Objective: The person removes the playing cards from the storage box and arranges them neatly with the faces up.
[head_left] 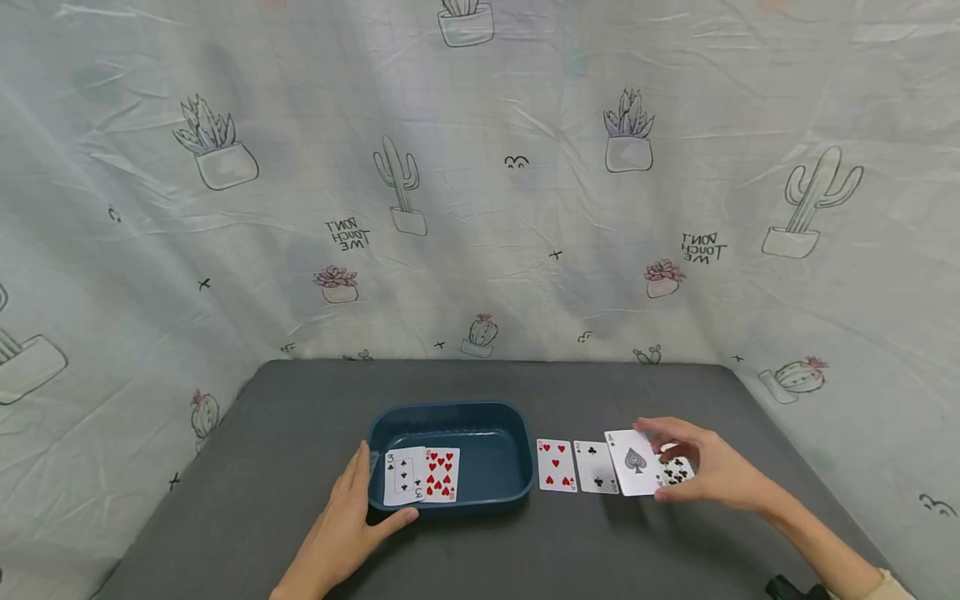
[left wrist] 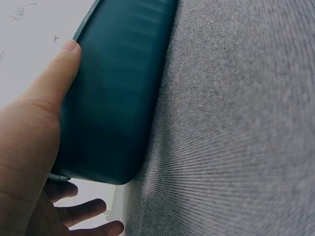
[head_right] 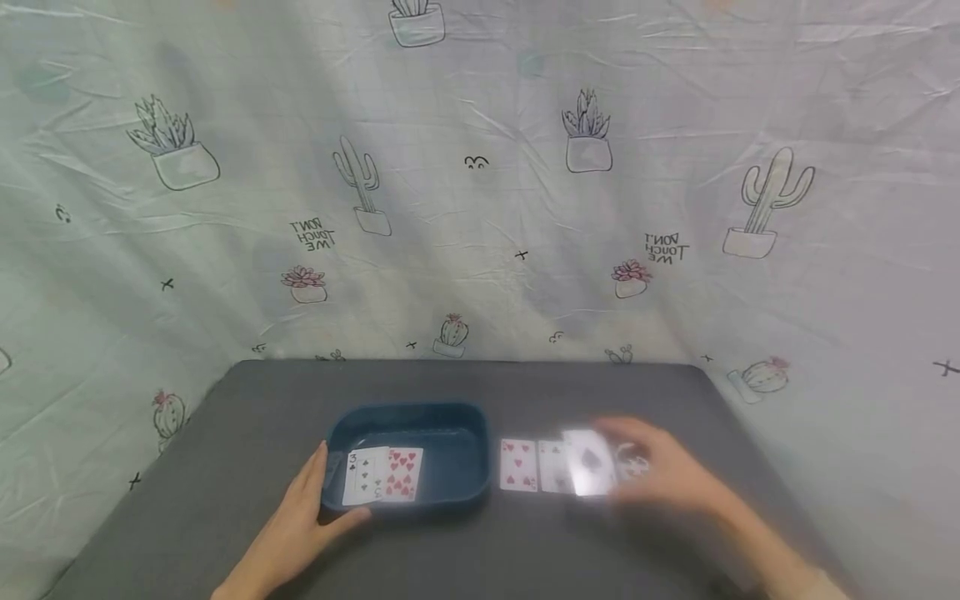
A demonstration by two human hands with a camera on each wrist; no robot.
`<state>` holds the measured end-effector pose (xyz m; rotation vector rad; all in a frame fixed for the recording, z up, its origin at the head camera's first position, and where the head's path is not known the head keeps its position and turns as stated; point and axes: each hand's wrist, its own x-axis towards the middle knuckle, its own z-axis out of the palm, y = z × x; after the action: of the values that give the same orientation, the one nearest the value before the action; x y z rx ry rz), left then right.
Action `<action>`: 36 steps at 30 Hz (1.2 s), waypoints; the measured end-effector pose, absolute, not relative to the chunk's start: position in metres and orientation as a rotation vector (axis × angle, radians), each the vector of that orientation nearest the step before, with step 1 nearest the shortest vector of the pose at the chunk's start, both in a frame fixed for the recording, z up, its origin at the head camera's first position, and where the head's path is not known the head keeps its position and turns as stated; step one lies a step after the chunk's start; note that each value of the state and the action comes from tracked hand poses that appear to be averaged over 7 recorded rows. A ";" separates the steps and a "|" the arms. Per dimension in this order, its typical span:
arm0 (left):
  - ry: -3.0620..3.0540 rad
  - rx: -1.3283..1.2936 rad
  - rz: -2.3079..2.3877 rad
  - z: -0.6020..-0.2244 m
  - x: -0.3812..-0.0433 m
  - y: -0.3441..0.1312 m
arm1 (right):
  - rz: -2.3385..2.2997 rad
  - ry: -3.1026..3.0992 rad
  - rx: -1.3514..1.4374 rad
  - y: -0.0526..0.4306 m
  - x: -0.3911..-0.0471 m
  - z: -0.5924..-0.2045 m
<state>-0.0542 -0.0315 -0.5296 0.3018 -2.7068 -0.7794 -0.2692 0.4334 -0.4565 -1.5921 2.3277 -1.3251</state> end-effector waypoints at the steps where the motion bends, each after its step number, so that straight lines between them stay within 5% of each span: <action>1: -2.705 0.303 -0.783 -0.530 -0.054 -0.031 | -1.295 2.370 -1.596 0.442 -0.274 -0.454; 15: -2.696 0.318 -0.766 -0.529 -0.056 -0.028 | -1.198 2.465 -1.415 0.526 -0.327 -0.465; 36: -2.701 0.335 -0.784 -0.525 -0.056 -0.028 | -0.942 2.580 -1.344 0.542 -0.356 -0.489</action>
<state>-0.0557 -0.0280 -0.5247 0.3352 -2.7013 -0.7838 -0.3555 0.5424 -0.4890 -1.3440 2.5800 -0.9420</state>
